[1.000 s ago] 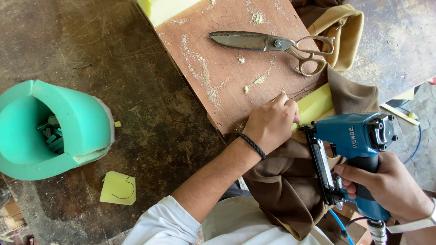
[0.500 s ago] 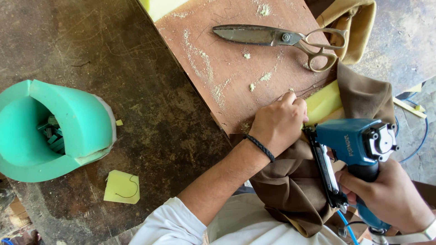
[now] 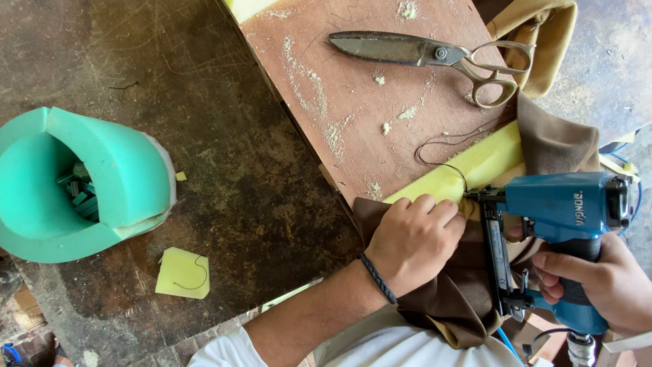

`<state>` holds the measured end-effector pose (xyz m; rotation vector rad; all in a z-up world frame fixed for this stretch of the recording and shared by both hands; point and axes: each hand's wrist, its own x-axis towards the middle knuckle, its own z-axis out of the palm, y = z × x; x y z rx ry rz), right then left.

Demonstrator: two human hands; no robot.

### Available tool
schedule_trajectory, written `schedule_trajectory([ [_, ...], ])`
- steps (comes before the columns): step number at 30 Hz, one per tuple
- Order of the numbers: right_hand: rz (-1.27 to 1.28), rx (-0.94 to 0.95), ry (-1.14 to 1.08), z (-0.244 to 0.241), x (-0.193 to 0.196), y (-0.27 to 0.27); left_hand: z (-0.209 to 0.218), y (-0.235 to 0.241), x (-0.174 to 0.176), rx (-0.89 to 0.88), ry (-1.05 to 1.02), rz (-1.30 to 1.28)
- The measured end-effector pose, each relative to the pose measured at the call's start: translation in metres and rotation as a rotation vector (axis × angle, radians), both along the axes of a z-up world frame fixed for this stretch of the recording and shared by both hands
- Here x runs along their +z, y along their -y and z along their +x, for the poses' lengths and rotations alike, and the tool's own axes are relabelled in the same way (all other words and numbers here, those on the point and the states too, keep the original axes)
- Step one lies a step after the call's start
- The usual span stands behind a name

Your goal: The person staples brown fabric onto a yellow foam cushion using a pneumatic staple gun. They repeatedly pull the fabric taut, fold edges, and secure it to the foam, creating a tufted pattern.

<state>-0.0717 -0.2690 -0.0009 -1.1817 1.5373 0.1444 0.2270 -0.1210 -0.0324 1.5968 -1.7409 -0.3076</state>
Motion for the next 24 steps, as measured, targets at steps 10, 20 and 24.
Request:
schedule_trajectory([
  [10, -0.248, 0.38, -0.39, 0.036, 0.029, -0.043, -0.014, -0.006, 0.01, 0.081, 0.097, 0.12],
  [20, -0.445, 0.314, -0.225, 0.007, 0.016, -0.053, -0.012, -0.004, 0.007, 0.085, 0.068, 0.16],
  [24, -0.381, 0.304, -0.355, 0.027, 0.025, -0.054, -0.012, -0.004, 0.005, 0.093, 0.055, 0.133],
])
